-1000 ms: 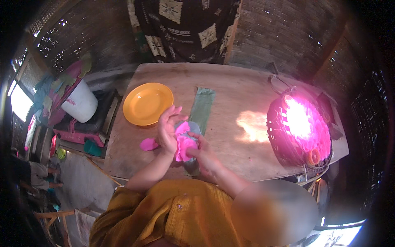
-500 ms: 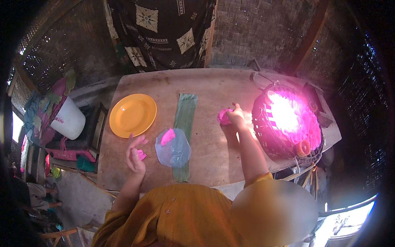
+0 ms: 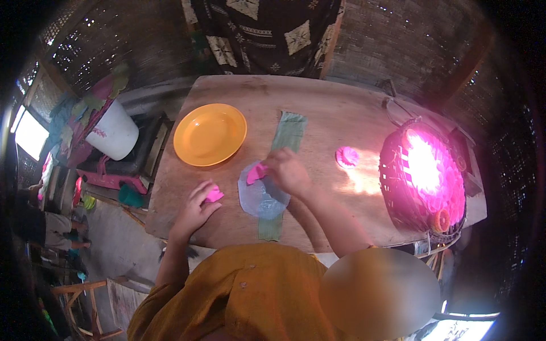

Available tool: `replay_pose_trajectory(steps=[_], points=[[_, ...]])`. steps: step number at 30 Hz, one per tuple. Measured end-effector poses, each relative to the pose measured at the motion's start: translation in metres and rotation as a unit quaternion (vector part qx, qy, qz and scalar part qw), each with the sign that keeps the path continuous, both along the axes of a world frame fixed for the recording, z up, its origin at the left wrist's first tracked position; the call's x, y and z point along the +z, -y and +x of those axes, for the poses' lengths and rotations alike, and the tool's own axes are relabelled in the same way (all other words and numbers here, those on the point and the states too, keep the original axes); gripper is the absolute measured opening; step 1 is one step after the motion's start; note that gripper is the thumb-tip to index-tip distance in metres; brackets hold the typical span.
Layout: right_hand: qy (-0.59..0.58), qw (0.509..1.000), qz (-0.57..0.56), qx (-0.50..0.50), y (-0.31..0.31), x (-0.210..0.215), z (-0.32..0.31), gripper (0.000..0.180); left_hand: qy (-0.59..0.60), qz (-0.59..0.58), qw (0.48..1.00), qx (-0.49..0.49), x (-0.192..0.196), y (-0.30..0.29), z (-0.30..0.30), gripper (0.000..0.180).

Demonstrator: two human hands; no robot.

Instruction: The person shapes pink clay into flower-like forms using a small plastic mold and a green leaf on a wooden table. They repeatedly press the clay into the mold, remove the shaped pieces, and place them on the table or into a basket.

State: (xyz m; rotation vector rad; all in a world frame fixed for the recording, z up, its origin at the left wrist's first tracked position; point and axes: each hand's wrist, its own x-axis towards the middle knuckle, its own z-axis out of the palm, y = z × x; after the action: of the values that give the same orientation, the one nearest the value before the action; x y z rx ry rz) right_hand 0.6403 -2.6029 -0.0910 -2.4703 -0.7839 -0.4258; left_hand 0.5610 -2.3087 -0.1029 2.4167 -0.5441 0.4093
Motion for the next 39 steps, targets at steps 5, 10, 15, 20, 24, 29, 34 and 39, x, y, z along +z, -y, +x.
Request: replay_pose_trajectory(steps=[5,10,15,20,24,29,34,39], points=[[0.051,0.991,-0.121,0.020,-0.032,0.003,-0.003,0.036,-0.023,-0.001,1.000,0.005,-0.005,0.000,-0.002,0.048],[-0.085,0.989,-0.117,-0.015,-0.024,0.028,-0.006,0.034,-0.079,-0.194,0.975,0.074,-0.004,0.007,-0.002,0.042],[-0.381,0.798,0.465,0.049,-0.030,0.044,-0.024,0.023,-0.277,-0.459,0.843,0.026,0.014,0.044,0.001,0.030],[-0.220,0.832,0.506,0.064,-0.059,0.040,-0.047,0.018,-0.293,-0.504,0.812,-0.038,0.024,0.091,0.003,0.026],[-0.107,0.905,0.413,0.007,-0.068,0.036,-0.063,0.016,-0.240,-0.503,0.830,-0.010,0.022,0.109,-0.004,0.023],[-0.025,0.928,0.367,-0.054,-0.063,0.034,-0.062,0.029,-0.305,-0.573,0.757,-0.072,0.023,0.113,-0.012,0.022],[-0.210,0.811,0.529,-0.133,-0.068,0.033,-0.051,0.048,-0.281,-0.499,0.816,-0.084,0.028,0.112,-0.018,0.030],[-0.422,0.608,0.663,-0.110,-0.052,0.045,-0.038,0.061,-0.102,-0.412,0.904,-0.061,0.019,0.099,-0.017,0.035]])
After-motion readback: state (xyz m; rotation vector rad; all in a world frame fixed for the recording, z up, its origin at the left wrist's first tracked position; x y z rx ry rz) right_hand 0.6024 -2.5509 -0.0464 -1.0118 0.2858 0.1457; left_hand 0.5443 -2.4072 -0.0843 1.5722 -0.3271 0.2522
